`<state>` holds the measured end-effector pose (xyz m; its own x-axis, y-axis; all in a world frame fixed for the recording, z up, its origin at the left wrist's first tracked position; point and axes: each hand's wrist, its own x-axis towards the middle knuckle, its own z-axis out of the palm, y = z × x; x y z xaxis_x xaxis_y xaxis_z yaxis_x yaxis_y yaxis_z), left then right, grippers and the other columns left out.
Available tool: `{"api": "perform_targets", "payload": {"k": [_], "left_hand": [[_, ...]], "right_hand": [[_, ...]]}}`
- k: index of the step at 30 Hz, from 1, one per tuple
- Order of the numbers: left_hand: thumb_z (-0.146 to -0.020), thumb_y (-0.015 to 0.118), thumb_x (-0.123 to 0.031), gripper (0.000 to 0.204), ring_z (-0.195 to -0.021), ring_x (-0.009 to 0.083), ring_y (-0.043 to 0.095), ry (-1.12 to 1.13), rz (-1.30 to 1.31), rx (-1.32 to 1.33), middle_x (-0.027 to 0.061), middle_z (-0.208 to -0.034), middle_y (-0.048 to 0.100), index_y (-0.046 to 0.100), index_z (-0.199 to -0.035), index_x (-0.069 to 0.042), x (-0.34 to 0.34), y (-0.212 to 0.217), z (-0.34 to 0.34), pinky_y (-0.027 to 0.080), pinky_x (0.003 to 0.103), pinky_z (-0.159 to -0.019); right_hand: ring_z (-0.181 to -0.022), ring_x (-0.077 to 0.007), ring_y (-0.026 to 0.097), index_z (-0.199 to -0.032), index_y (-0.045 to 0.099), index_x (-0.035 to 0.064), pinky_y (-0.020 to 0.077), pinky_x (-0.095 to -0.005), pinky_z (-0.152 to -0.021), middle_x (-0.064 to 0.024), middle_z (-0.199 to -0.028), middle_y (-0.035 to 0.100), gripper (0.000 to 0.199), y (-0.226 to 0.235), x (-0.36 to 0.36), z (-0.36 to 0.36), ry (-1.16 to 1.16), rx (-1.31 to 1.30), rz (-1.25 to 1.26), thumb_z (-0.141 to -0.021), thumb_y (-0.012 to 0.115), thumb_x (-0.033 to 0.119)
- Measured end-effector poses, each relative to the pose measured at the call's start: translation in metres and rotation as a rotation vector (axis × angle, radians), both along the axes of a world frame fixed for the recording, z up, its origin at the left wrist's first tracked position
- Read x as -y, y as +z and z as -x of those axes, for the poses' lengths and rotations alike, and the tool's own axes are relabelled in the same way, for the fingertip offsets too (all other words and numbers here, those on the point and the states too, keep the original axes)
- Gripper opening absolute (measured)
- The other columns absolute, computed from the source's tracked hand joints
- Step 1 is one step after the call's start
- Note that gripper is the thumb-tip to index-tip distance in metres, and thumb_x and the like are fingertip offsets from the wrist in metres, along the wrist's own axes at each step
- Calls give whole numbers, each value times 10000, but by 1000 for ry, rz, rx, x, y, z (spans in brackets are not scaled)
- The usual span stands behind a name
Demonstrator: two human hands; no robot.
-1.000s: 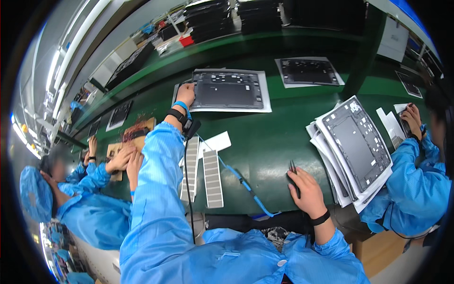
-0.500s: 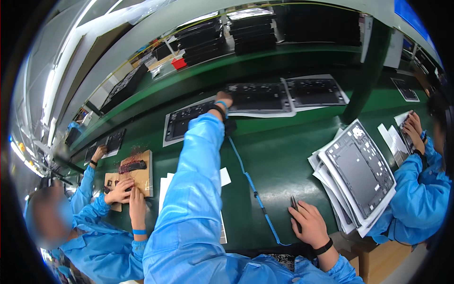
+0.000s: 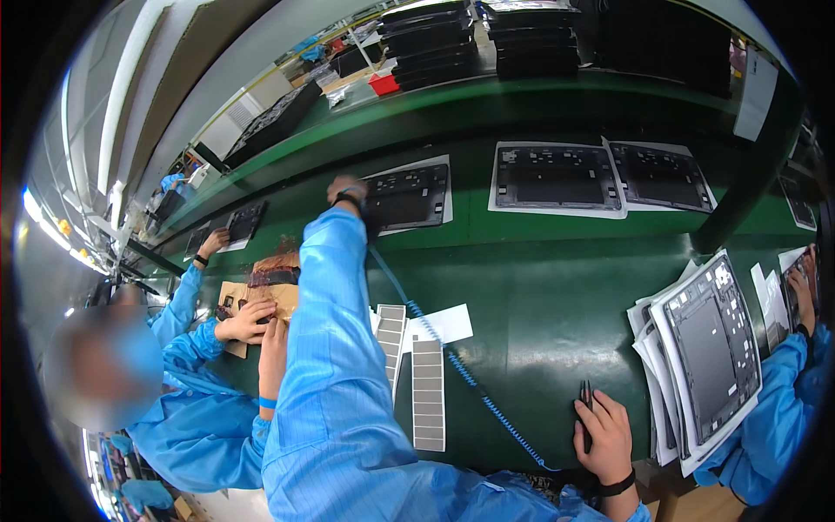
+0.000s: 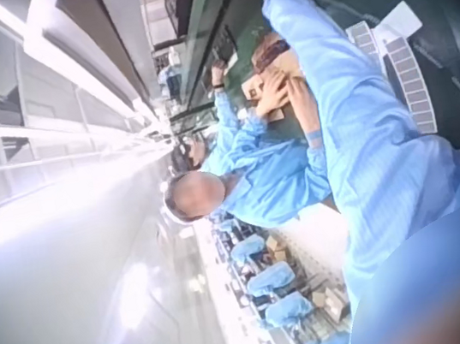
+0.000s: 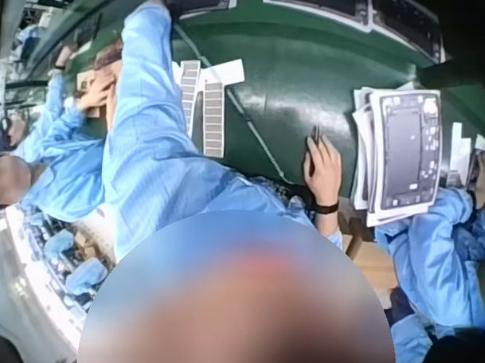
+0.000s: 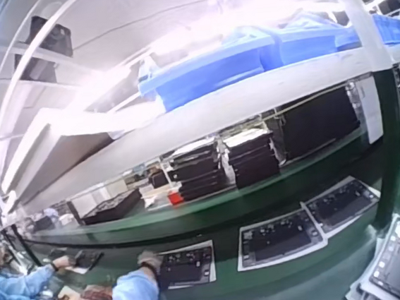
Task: Assembling electronic tablet components on a factory production line by applying adhesive or thermal pads and marking parts.
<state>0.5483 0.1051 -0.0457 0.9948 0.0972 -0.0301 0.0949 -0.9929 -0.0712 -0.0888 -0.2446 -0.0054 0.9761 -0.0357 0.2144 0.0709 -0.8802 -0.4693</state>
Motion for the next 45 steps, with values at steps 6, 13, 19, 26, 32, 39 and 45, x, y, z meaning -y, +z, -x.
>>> {"api": "perform_targets", "payload": {"k": [6, 13, 19, 26, 32, 39, 45], "left_hand": [[-938, 412, -347, 461, -1251, 369, 527, 29, 163, -159, 182, -1314, 587, 670, -1202, -70, -68, -124, -59, 407, 454, -1053], [-912, 469, -202, 332, -1000, 367, 667, -213, -103, -149, 217, -1075, 679, 708, -1028, -3, -144, 13, -61, 539, 456, -825], [-876, 542, -258, 339, -889, 336, 694, -352, -104, -213, 204, -1001, 704, 722, -971, 13, -71, 58, 38, 541, 427, -760], [-886, 556, -236, 365, -1166, 364, 597, 290, 187, 81, 230, -1292, 576, 644, -1213, -100, -49, 24, 76, 481, 432, -987], [-924, 535, -237, 353, -1014, 427, 643, 122, 196, 481, 198, -1205, 480, 579, -1255, -119, -23, 40, 106, 531, 505, -857], [-901, 536, -297, 398, -1207, 367, 568, 173, 63, 84, 176, -1314, 590, 642, -1224, -90, -22, 27, 72, 476, 446, -993], [-900, 521, -231, 337, -1144, 363, 608, -6, -28, 132, 198, -1216, 640, 682, -1124, -38, -55, 18, 29, 498, 438, -961]], "right_hand": [[-1143, -336, 551, -1120, 651, 51, 444, -446, -930, -139, -1130, 629, 369, 0, -5, 0, -6, -24, 46, -751, 659, 44], [-1137, -349, 549, -1125, 648, 39, 445, -452, -933, -148, -1139, 628, 362, -5, -10, -6, 80, 119, -11, -764, 639, 19], [-1152, -337, 550, -1137, 651, 45, 448, -438, -936, -147, -1126, 634, 363, -5, -9, 3, 38, 180, 27, -776, 641, 15], [-1142, -329, 556, -1125, 650, 47, 453, -440, -926, -130, -1086, 637, 366, -9, -8, 9, 29, 185, 49, -760, 645, 17], [-1139, -330, 558, -1119, 653, 40, 452, -446, -917, -133, -1088, 637, 375, -6, -8, 3, 35, 150, 51, -745, 650, 18], [-1139, -353, 553, -1122, 650, 27, 448, -464, -908, -151, -1127, 631, 391, -5, -8, 1, 19, 99, 61, -733, 638, -4], [-1142, -349, 553, -1127, 649, 24, 448, -459, -907, -153, -1124, 632, 392, -4, -7, -1, 41, 101, 45, -736, 638, -6]]}}
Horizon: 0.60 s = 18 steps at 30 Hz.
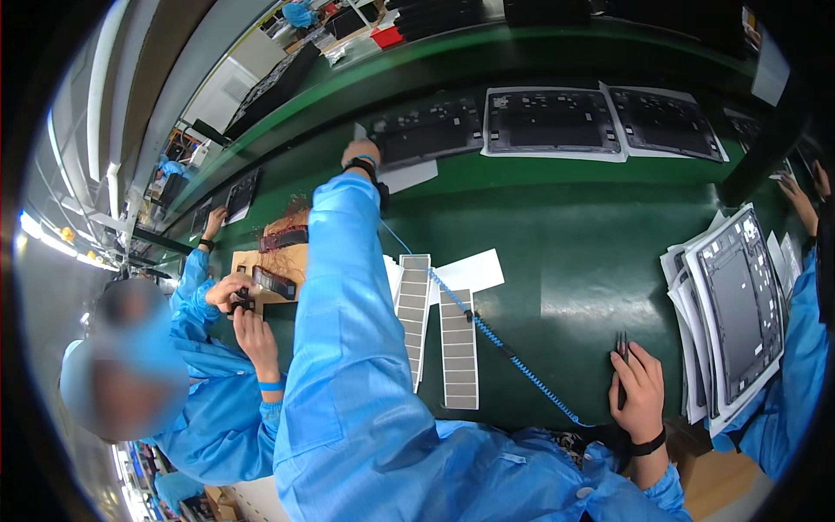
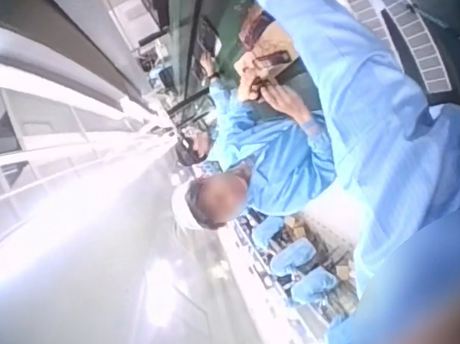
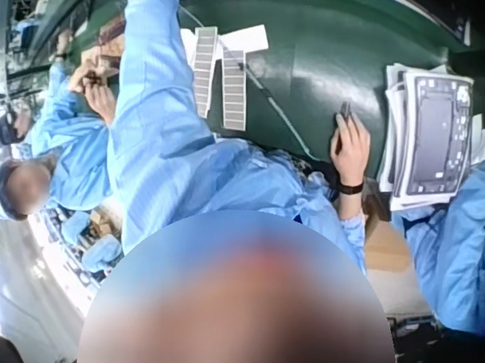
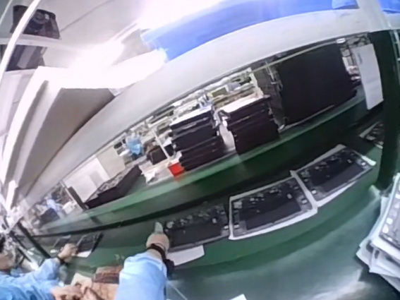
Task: Assembling electronic tablet components on a factory production line by applying adhesive or thermal pads and marking parts.
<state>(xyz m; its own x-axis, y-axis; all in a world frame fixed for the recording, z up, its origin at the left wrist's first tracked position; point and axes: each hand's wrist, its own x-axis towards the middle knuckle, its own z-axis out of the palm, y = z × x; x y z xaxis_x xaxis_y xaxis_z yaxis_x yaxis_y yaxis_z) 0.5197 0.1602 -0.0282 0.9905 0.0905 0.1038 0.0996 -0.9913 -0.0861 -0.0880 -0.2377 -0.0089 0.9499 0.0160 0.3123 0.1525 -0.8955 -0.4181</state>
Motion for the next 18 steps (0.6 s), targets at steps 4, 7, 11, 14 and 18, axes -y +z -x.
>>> {"api": "perform_targets", "payload": {"k": [4, 7, 11, 14, 18], "left_hand": [[-904, 495, -223, 309, -1052, 381, 644, -292, -323, 85, 203, -1113, 676, 707, -1036, -43, -7, 78, -1, 520, 473, -891], [-872, 487, -180, 289, -972, 368, 669, -528, -375, 285, 186, -1003, 707, 728, -973, -57, -6, 154, 44, 522, 485, -835], [-812, 522, -152, 289, -944, 373, 677, -578, -629, 251, 246, -969, 694, 717, -946, 14, 26, 240, 119, 547, 451, -818], [-778, 529, -60, 505, -1026, 419, 643, -371, 53, 394, 317, -1091, 635, 501, -1253, 109, -7, 235, 147, 528, 420, -878], [-885, 472, 23, 433, -670, 133, 557, -326, 1252, 356, 88, -846, 610, 500, -1314, -24, 65, 255, 364, 458, 291, -569]], "right_hand": [[-1144, -347, 552, -1126, 647, 20, 446, -456, -912, -153, -1121, 633, 383, -3, -1, -1, 12, 21, -9, -744, 635, -8], [-1146, -349, 550, -1125, 645, 14, 443, -453, -919, -157, -1139, 632, 374, -3, -3, 0, 47, 44, -19, -753, 628, -15], [-1176, -355, 550, -1152, 636, -2, 432, -432, -974, -177, -1169, 641, 347, -13, 0, 9, 22, 92, -92, -808, 597, -28], [-1205, -365, 542, -1206, 625, -14, 395, -419, -1048, -175, -1220, 633, 330, -15, 4, 16, 67, 145, -260, -894, 520, -23], [-1252, -318, 532, -1392, 405, 21, 432, -407, -1032, -232, -1393, 489, 403, -31, 17, 16, 113, 8, -1020, -1068, 328, 250]]}}
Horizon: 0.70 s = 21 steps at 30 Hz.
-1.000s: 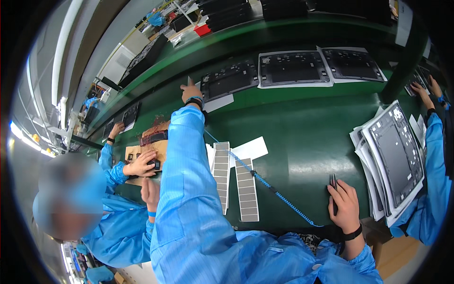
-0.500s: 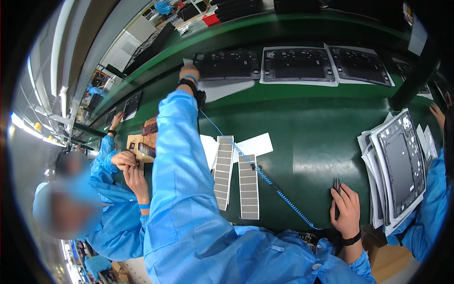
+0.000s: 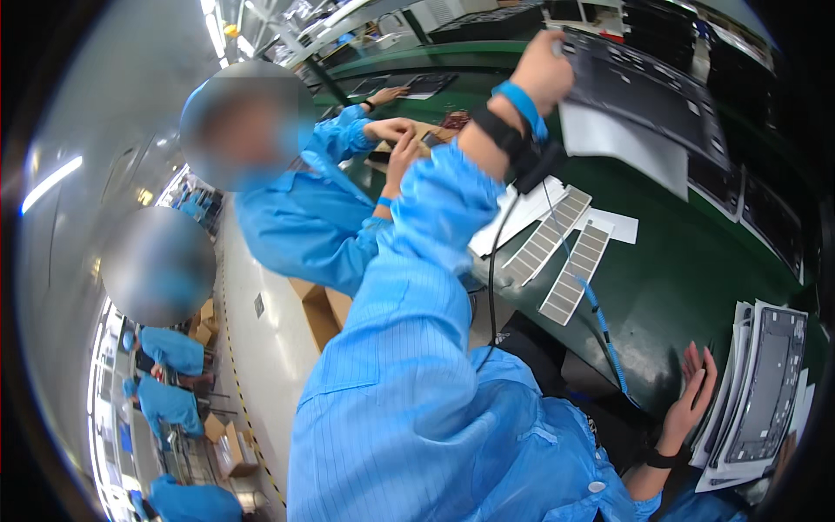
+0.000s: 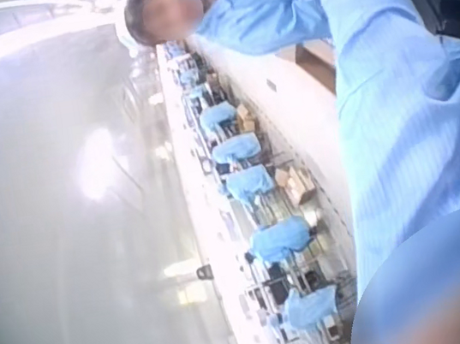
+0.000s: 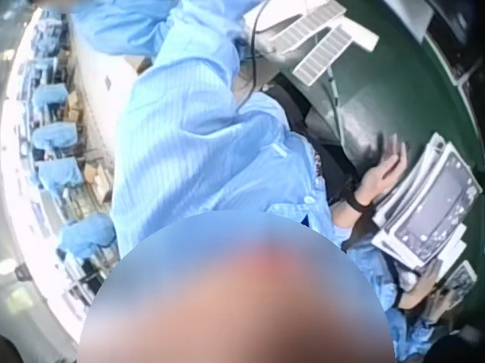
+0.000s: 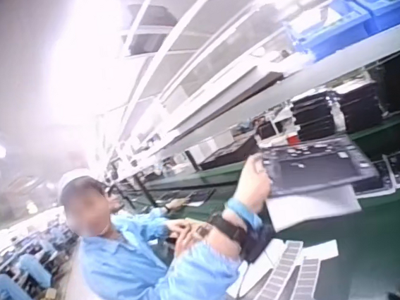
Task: Assembling electronic tablet components on a factory production line by applying adhesive or thermal pads and marking parts.
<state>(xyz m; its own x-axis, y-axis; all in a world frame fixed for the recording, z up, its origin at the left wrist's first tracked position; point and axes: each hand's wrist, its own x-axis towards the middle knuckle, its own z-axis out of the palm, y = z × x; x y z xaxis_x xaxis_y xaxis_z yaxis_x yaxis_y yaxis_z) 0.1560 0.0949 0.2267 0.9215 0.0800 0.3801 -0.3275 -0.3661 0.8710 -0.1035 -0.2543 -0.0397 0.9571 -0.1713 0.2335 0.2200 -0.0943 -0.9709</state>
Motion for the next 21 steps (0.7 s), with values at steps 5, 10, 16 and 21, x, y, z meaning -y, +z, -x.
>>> {"api": "perform_targets", "payload": {"k": [5, 10, 16, 21], "left_hand": [[-876, 482, 0, 356, -590, 90, 457, -245, 301, -80, 16, -748, 529, 560, -1219, -47, 51, -35, 120, 370, 266, -495], [-897, 505, -54, 322, -735, 95, 579, -295, 338, -402, 50, -848, 615, 535, -1217, -69, 63, -84, 183, 445, 240, -586], [-959, 426, -7, 318, -848, 127, 629, -590, 357, -445, 91, -940, 659, 427, -1268, -84, 68, -156, 175, 504, 260, -752], [-949, 422, 20, 546, -923, 151, 615, -700, 617, -571, 141, -1072, 647, 283, -1468, -77, 83, -185, 168, 491, 285, -845]], "right_hand": [[-1280, -400, 485, -1434, 337, 39, 447, -415, -1031, -250, -1486, 358, 574, 51, -41, -6, 355, -100, -815, -1041, 351, 457], [-1380, -406, 326, -1474, 355, 107, 238, -617, -1125, -150, -1515, 360, 672, 36, -3, 24, 538, 134, -1240, -967, 430, 541], [-1191, -245, 543, -1385, 482, 73, 406, -433, -1032, -85, -1319, 571, 568, 51, -6, 62, 171, 57, -1216, -1011, 402, 493], [-1073, -202, 606, -1359, 460, -50, 479, -325, -942, -132, -1218, 609, 452, 70, 8, 66, -229, -8, -670, -985, 533, 192]]}}
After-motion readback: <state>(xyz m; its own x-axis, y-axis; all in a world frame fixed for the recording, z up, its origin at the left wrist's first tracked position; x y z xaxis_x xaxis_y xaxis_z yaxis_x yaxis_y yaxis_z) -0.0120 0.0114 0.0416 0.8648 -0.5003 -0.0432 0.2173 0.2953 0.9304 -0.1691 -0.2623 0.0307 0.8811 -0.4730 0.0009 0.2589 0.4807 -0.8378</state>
